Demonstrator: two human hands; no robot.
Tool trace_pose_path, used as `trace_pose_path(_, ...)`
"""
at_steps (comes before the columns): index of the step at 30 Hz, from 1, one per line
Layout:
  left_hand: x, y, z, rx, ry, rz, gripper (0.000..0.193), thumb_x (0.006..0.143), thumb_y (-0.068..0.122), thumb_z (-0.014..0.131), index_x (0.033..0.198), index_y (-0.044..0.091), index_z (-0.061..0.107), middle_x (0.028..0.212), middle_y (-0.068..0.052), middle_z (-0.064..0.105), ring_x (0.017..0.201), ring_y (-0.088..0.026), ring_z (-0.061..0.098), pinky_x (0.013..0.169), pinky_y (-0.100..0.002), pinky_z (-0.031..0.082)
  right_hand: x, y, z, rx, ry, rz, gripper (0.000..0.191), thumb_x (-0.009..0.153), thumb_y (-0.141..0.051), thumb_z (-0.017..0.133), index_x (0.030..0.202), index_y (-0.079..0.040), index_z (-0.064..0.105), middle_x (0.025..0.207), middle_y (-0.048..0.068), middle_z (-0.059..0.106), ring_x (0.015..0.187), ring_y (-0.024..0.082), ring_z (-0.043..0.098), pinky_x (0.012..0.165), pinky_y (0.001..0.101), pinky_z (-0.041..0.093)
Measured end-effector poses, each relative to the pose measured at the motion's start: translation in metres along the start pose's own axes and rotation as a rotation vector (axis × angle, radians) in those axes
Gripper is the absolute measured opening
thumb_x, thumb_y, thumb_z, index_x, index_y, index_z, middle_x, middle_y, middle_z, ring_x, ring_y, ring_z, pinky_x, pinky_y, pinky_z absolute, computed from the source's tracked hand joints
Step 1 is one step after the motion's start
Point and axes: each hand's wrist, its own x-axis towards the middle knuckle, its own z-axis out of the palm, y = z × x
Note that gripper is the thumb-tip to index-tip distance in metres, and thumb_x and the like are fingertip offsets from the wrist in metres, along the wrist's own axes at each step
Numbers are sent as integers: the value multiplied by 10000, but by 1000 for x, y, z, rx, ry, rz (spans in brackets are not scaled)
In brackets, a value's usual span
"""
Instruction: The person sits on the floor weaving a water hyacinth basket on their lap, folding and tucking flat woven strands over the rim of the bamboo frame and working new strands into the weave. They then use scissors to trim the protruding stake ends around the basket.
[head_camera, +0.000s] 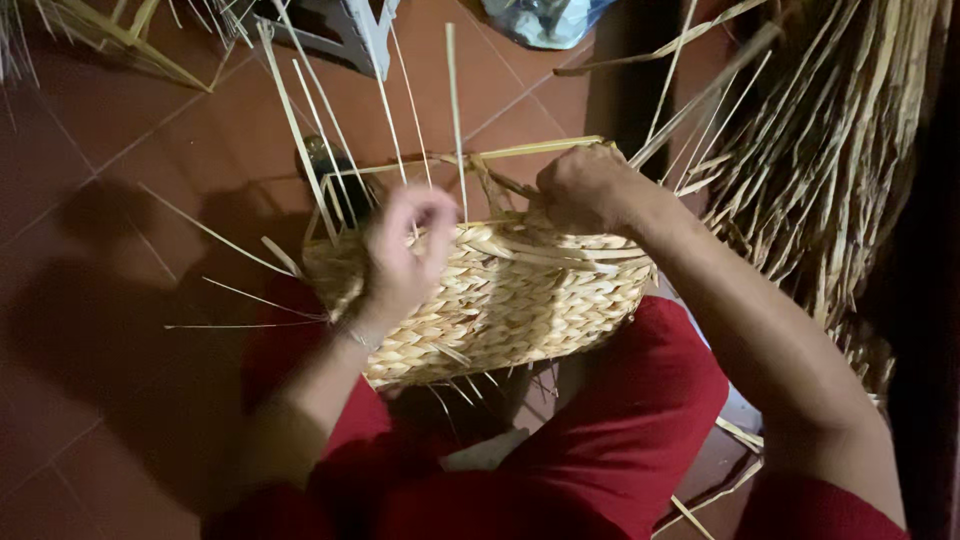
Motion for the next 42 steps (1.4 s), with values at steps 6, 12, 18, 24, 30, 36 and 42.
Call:
trace_pose_path(6,-17,2,44,411,-216,343,114,911,-76,615,1025,-79,612,1111,-206,638,1022,-328,722,886,-414,661,0,-1,-4,133,-13,-96,312,870,-365,696,1032,-100,718,968,172,734,945,363,698,825,486,537)
trace_pose_path(12,-22,-13,54,482,-464,-186,142,850,-106,569,930,-79,683,877,-227,697,701,-359,704,550,-451,556,18,-3,-7,290,-61,-92,390,708,-273,774,1037,-85,682,962,134,743,902,293,710,741,416,553)
trace_pose_path(18,-10,-24,50,326,-430,-71,230,908,-55,570,1113,-108,660,846,-212,696,678,-304,708,572,-407,570,18,20,9,392,-129,-94,377,786,-377,768,1012,-79,725,924,145,767,849,275,734,735,402,571)
trace_pose_path(24,-1,-36,52,405,-789,-522,290,949,-27,518,1225,-55,604,737,-220,687,642,-328,707,543,-461,572,16,8,6,-4,-152,58,303,912,-386,632,1057,-184,806,978,123,762,918,328,733,821,456,574)
trace_pose_path(30,-10,-63,68,572,-874,-432,356,812,-42,588,1148,43,670,854,-208,701,766,-334,712,675,-442,598,33,-47,-20,-90,-229,192,448,933,-499,638,951,-85,810,971,173,771,937,334,748,861,497,586)
trace_pose_path(36,-7,-50,58,380,-753,-291,262,1002,156,574,1240,76,646,1035,-212,718,873,-374,692,761,-478,550,37,-48,-34,-124,-203,95,521,856,-558,704,964,-58,802,1019,174,739,1003,358,707,924,530,542)
trace_pose_path(42,4,-29,58,310,-544,-246,427,922,269,600,1313,97,617,954,-208,738,817,-380,688,717,-509,532,32,-55,-47,-87,-125,111,353,805,-442,835,1056,-201,781,1094,42,755,1087,263,697,989,530,496)
